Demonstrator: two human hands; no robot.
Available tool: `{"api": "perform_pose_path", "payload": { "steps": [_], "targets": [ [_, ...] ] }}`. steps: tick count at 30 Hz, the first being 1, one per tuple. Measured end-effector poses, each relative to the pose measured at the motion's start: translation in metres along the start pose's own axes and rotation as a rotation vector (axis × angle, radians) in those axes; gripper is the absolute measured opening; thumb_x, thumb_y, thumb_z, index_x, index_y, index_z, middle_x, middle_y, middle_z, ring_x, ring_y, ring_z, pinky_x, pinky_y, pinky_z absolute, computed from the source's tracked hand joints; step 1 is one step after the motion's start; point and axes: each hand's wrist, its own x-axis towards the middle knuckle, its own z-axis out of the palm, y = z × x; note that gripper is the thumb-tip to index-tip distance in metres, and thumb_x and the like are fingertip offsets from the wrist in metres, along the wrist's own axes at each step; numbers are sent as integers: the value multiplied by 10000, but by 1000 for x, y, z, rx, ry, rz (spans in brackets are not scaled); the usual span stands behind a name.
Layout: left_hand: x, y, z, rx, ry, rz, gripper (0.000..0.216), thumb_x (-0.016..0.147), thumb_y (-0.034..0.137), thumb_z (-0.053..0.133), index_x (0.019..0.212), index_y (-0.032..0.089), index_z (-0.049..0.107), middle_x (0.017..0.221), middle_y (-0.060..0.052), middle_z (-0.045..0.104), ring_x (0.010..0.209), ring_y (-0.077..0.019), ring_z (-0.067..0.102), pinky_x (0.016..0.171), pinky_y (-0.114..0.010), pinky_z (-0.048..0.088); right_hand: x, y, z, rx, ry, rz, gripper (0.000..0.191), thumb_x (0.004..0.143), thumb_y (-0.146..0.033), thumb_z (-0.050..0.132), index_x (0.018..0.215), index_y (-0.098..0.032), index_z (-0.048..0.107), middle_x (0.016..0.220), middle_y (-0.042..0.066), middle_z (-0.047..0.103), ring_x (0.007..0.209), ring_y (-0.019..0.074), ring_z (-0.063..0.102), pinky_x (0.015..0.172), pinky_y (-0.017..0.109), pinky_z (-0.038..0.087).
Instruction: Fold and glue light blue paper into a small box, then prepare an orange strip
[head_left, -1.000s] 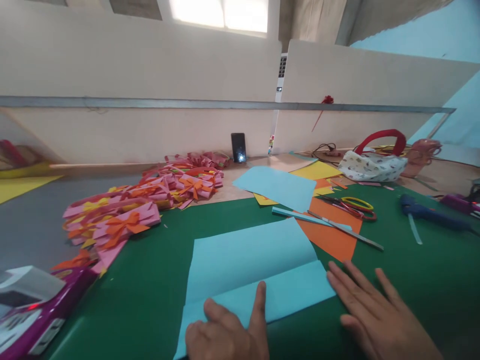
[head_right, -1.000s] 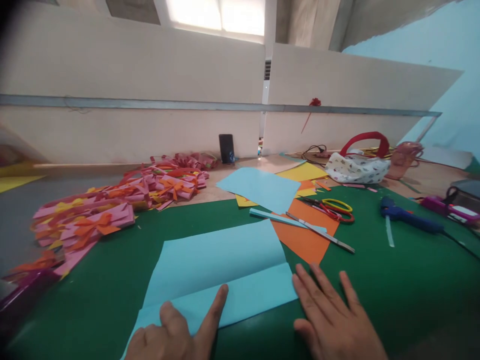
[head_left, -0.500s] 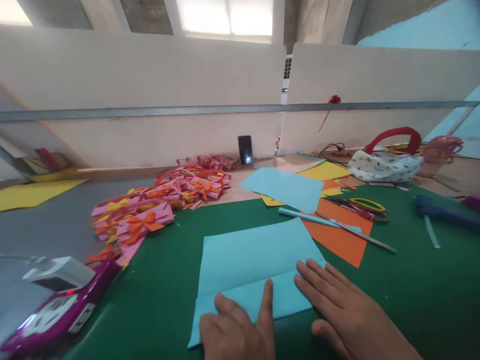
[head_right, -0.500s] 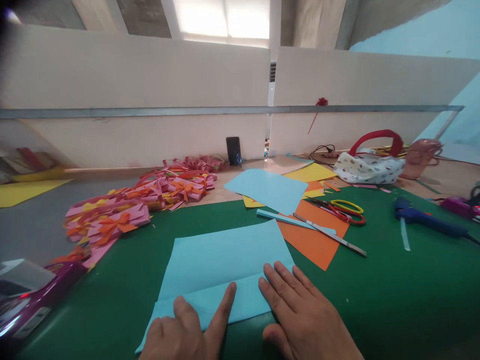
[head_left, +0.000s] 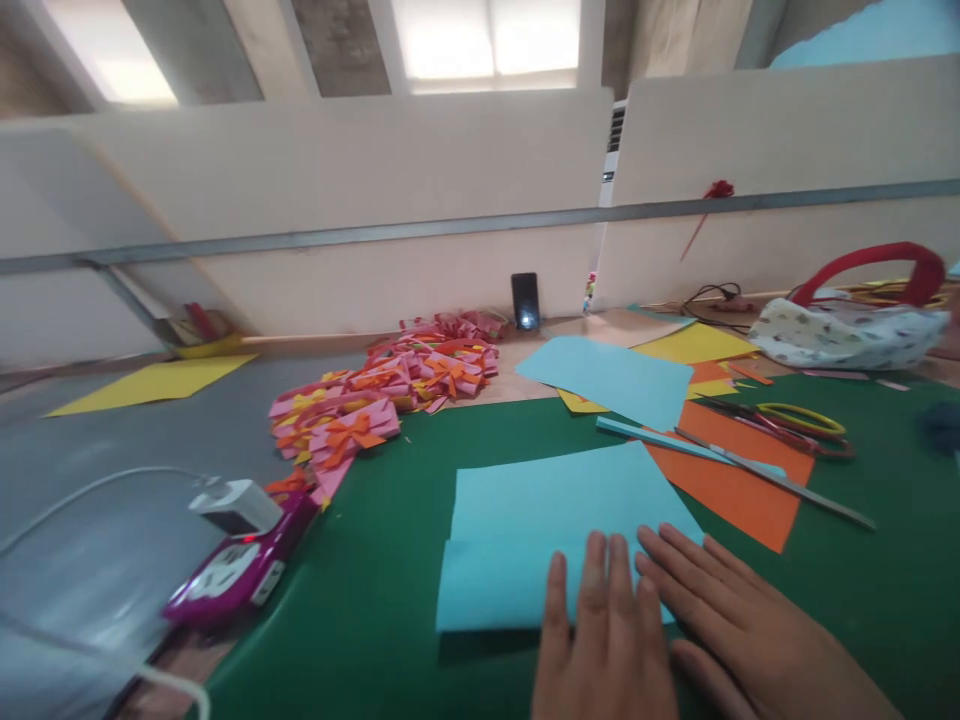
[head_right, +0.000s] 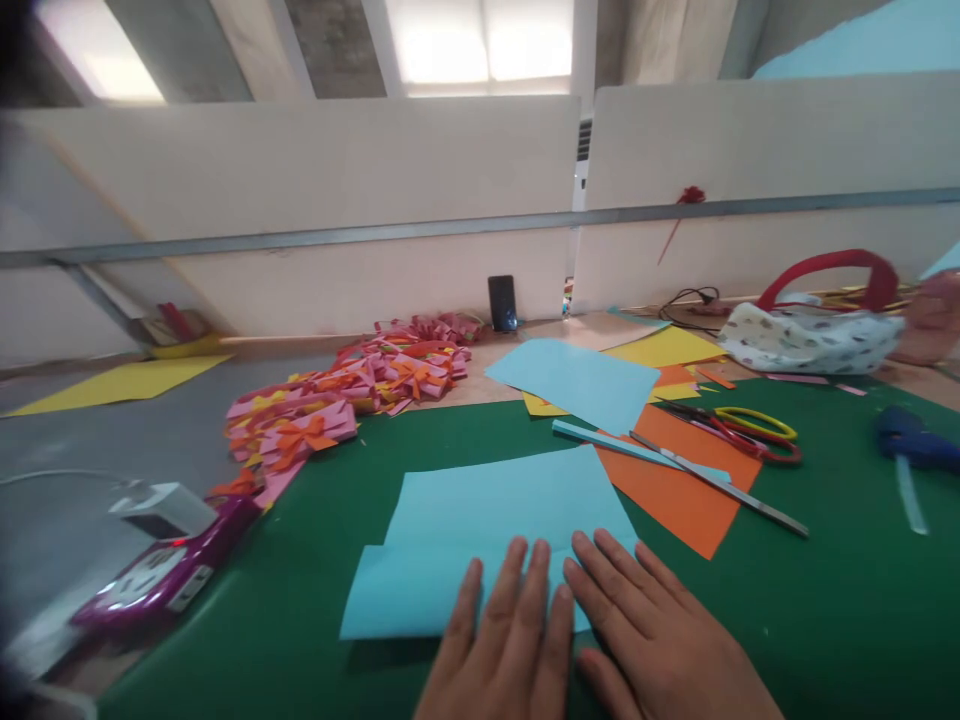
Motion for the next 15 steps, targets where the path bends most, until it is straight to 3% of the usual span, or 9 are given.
{"api": "perform_pose_path", "payload": {
  "steps": [2, 3, 8, 11, 13, 15],
  "targets": [
    [-5, 14, 20, -32, 201, -150, 301, 907, 169, 371, 865, 214, 666, 983, 8, 724, 1081, -160, 580, 1102, -415, 226, -2, 1, 5, -17, 31, -37, 512, 838, -315, 467, 1326, -162, 450, 1299, 59, 522, 1127, 216, 554, 802, 305, 541],
    [-8, 17, 26, -44, 243, -172, 307, 909, 163, 374, 827, 214, 665, 946, 14, 733, 1052, -150, 598, 1100, -412, 241, -3, 2, 7, -21, 44, -52, 524, 837, -304, 453, 1339, -158, 431, 1295, 63, 525, 1119, 218, 561, 792, 310, 543],
    [-23, 1, 26, -39, 270, -128, 222, 875, 137, 451, 827, 208, 656, 937, 17, 735, 1082, -147, 588, 1109, -433, 247, -8, 4, 15, -14, 47, -51, 572, 835, -302, 441, 1385, -167, 359, 1301, 65, 523, 1123, 227, 557, 814, 330, 528],
    [-32, -29, 5, 8, 119, 51, 170, 868, 195, 492, 937, 224, 645, 1064, 22, 699, 1195, -155, 500, 1122, -401, 228, -13, 4, 20, 4, 36, -32, 564, 836, -307, 448, 1382, -191, 369, 1306, 47, 523, 1140, 222, 544, 848, 322, 510],
    [-38, -52, -14, 44, -155, 183, 235, 874, 230, 499, 1082, 232, 607, 1203, 15, 627, 1227, -145, 465, 1104, -328, 274, -17, 4, 23, 7, 32, -27, 563, 836, -315, 457, 1381, -204, 373, 1313, 38, 518, 1143, 224, 542, 860, 321, 503],
    [-43, -73, -35, 76, -339, 234, 294, 890, 225, 473, 1167, 220, 570, 1261, -4, 580, 1219, -166, 476, 1049, -302, 360, -21, 4, 27, 7, 15, -15, 566, 840, -328, 451, 1388, -223, 359, 1327, 28, 504, 1150, 230, 536, 880, 338, 490]
  ]
}}
